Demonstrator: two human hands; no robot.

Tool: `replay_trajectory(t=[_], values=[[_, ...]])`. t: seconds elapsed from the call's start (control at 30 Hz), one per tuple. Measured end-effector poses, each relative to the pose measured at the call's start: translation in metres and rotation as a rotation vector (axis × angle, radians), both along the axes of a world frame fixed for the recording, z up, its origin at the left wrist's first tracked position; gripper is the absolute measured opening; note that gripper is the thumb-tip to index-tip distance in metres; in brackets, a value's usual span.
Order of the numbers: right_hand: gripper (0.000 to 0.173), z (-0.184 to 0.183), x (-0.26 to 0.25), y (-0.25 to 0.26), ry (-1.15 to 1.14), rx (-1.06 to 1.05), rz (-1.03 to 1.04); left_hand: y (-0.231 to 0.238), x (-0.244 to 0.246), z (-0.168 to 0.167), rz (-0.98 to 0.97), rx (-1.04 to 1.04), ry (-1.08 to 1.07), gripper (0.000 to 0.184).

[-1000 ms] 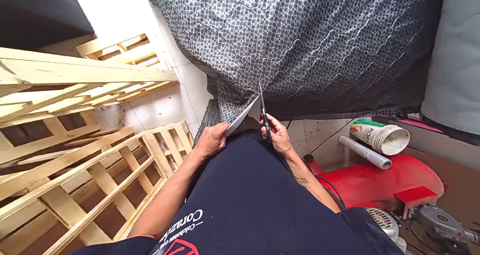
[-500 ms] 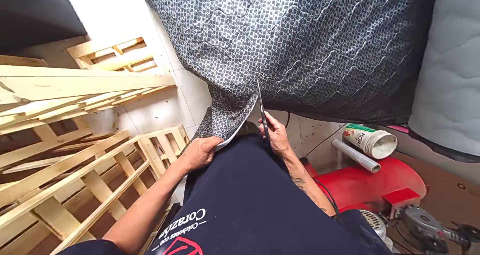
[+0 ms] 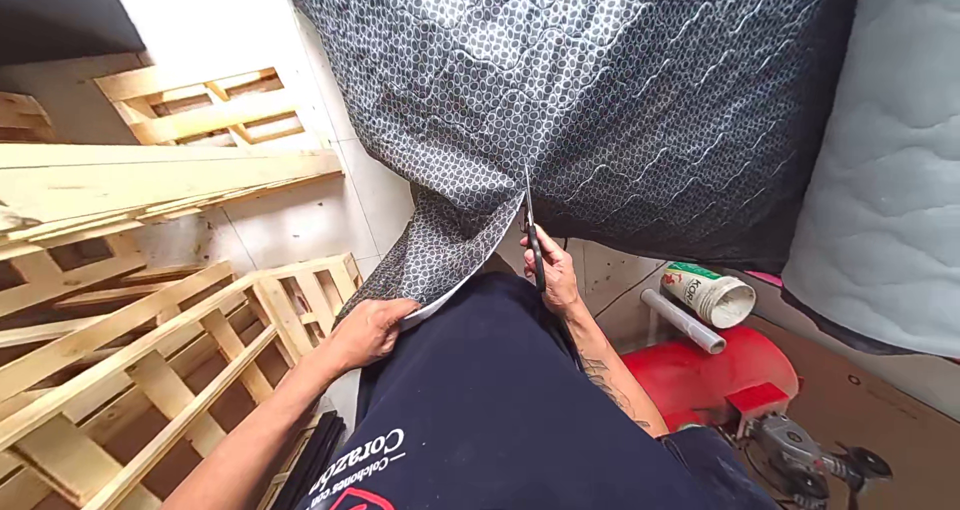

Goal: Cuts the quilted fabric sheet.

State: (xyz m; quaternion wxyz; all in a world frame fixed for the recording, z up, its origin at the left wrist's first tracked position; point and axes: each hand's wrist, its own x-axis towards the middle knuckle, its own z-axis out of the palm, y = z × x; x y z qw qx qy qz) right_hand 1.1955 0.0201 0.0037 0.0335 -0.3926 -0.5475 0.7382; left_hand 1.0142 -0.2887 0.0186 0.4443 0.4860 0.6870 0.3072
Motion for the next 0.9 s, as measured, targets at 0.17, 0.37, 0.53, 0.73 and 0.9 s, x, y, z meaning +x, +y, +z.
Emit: replay_trajectory(t=[0.17, 0.37, 0.53, 0.73, 0.9], values=[[0.053, 0.002, -0.022, 0.008, 0.012, -0.005, -0.014, -0.012, -0.021, 0.004, -0.021, -0.018, 0.015, 0.013], [0.052, 0.001, -0.054, 0.019, 0.015, 0.035, -0.018, -0.028, -0.04, 0.003, 0.033, -0.062, -0.033, 0.02], [0.052, 0.004, -0.065, 0.02, 0.008, 0.015, -0.047, -0.036, -0.058, 0.004, -0.02, -0.117, -0.036, 0.018], [0.05, 0.0, -0.101, 0.033, 0.017, 0.021, -0.06, -0.043, -0.083, 0.008, -0.025, -0.122, -0.046, 0.015], [0.05, 0.005, -0.118, 0.039, 0.017, 0.027, -0.069, -0.058, -0.097, 0.005, 0.016, -0.122, -0.035, 0.016]])
